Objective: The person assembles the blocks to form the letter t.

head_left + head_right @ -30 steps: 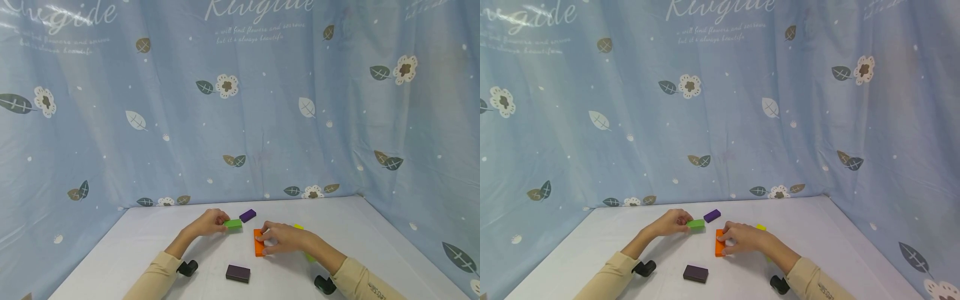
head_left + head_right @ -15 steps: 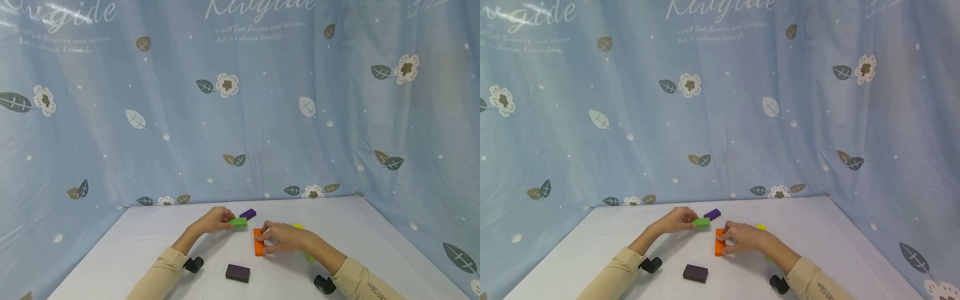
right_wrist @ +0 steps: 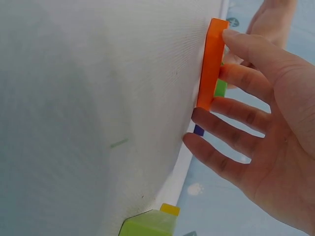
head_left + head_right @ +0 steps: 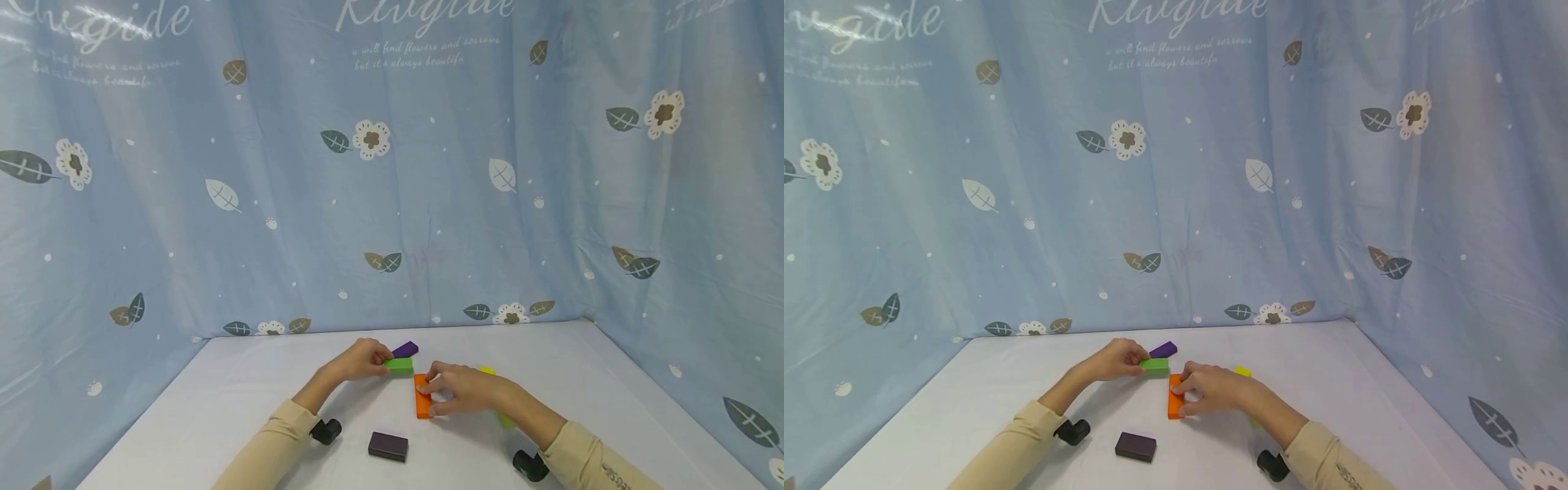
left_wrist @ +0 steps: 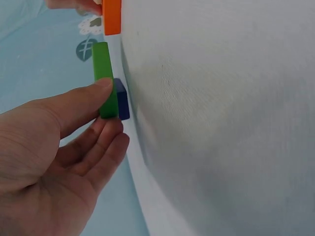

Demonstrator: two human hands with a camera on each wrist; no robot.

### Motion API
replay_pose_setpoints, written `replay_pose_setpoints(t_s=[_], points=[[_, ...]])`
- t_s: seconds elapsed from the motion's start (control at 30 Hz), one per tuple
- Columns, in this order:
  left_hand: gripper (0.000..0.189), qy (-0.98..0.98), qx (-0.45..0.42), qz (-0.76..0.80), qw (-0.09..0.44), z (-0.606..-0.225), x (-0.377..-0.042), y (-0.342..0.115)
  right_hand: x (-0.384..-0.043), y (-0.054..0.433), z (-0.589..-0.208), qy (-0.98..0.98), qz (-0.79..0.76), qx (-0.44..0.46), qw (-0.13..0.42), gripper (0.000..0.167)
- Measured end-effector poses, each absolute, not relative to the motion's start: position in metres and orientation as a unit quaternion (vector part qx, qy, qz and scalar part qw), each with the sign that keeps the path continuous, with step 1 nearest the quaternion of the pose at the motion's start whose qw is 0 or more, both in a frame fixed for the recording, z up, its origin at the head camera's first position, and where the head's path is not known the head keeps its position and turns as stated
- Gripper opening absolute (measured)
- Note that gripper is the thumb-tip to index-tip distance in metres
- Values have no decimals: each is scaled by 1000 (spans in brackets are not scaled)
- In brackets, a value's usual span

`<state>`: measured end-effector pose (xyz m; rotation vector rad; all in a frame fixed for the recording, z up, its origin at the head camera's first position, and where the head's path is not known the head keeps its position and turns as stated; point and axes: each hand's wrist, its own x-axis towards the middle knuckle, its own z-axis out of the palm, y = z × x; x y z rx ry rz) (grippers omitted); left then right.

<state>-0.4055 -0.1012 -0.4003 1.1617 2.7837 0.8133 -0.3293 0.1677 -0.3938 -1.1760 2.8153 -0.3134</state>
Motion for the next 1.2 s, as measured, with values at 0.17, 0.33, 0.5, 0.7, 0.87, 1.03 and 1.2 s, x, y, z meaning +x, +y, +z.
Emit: replay_pose_setpoints(t_s=[0.17, 0.33, 0.5, 0.7, 0.87, 1.03, 1.2], points=[[27, 894, 372, 249, 3, -400, -406, -96, -330, 167, -394, 918, -98, -384, 35, 46], [26, 895, 367, 253, 9, -400, -405, -92, -330, 167, -394, 917, -99, -384, 38, 47], [25, 898, 362, 249, 14, -402, -406, -90, -331, 167, -394, 915, -103, -388, 38, 47], [23, 897, 365, 248, 19, -403, -406, -87, -330, 168, -395, 912, -106, -395, 37, 47], [25, 895, 369, 249, 21, -403, -403, -85, -330, 168, -396, 912, -107, -393, 37, 48], [25, 897, 367, 247, 26, -402, -401, -83, -330, 168, -397, 912, -107, -395, 35, 48], [26, 898, 365, 244, 28, -403, -401, -82, -330, 168, -397, 912, -107, -393, 35, 47]])
